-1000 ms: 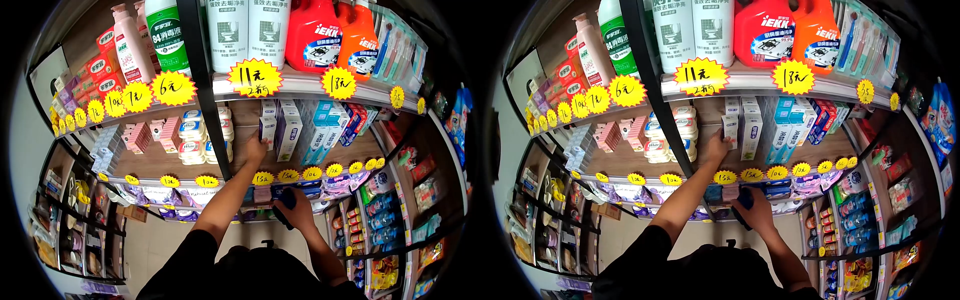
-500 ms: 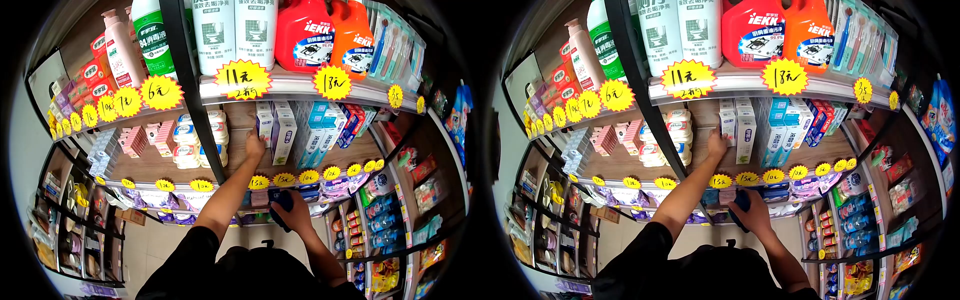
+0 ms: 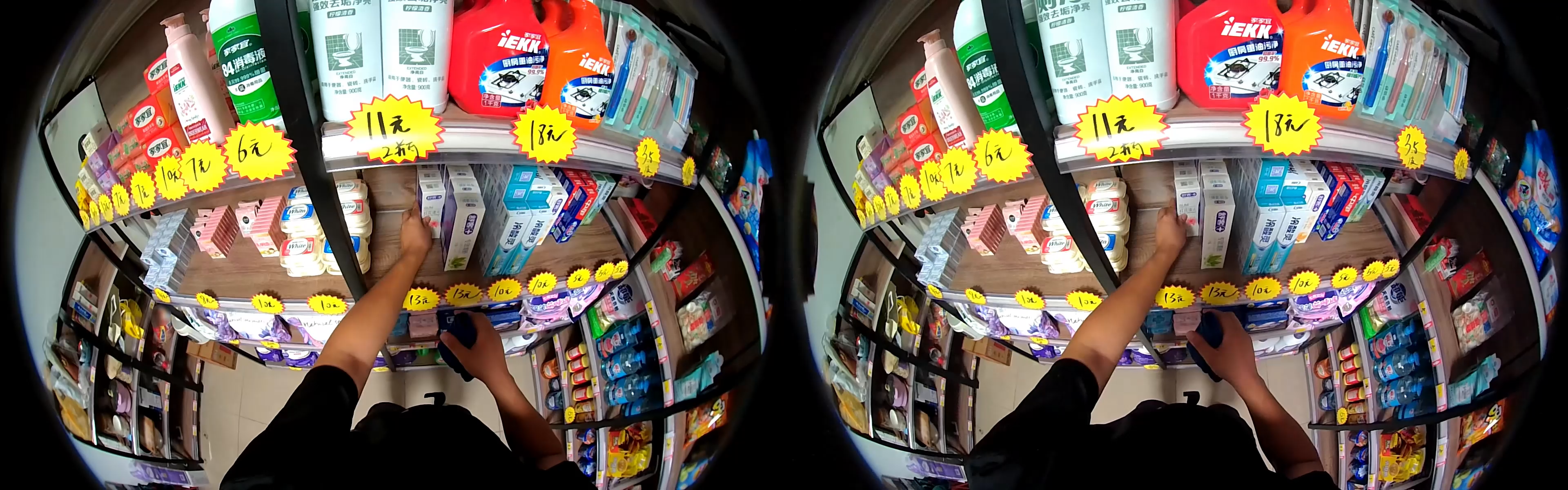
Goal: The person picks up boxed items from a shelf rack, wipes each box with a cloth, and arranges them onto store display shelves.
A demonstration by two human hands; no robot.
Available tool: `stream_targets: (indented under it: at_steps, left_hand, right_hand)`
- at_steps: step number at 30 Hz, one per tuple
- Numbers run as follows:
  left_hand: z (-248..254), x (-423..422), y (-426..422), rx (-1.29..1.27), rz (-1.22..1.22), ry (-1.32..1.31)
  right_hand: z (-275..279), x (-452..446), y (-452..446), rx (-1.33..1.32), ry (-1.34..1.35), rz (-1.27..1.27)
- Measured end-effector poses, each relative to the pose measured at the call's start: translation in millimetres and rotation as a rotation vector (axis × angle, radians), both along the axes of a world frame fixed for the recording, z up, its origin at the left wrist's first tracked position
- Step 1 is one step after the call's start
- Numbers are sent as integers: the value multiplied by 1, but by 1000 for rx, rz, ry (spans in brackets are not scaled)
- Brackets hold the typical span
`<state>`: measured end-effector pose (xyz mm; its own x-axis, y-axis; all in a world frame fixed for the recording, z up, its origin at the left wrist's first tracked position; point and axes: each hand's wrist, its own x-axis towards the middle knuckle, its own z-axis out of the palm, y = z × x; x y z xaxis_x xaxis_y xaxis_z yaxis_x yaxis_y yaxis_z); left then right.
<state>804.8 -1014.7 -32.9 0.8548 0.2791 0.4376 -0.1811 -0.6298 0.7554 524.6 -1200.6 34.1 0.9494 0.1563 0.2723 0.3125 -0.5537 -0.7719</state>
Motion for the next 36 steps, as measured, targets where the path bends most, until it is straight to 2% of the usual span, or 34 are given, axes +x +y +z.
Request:
stream_targets:
  at_steps: [14, 20, 24, 26, 28, 30, 34, 36]
  left_hand:
    - [4, 1, 1, 11, -17, 140]
    - [-2, -4, 2, -53, -12, 75]
    - [22, -39, -7, -94, 74, 50]
    - [19, -55, -9, -133, 69, -108]
    - [42, -101, -14, -82, 157, -149]
    - [54, -147, -16, -381, -39, -99]
    - [50, -241, -2, -344, -140, 70]
    - [45, -284, 12, -485, -168, 242]
  right_hand:
    - [-5, 5, -2, 14, 21, 21]
    - [-8, 9, -9, 27, 39, 32]
    - [-6, 13, -18, 113, 173, 26]
    - [-1, 14, -21, 183, 198, 49]
    - [-5, 17, -21, 245, 230, 93]
    - [-25, 24, -21, 480, 315, 210]
    - [-12, 12, 2, 614, 602, 304]
    - [-26, 8, 22, 683, 661, 426]
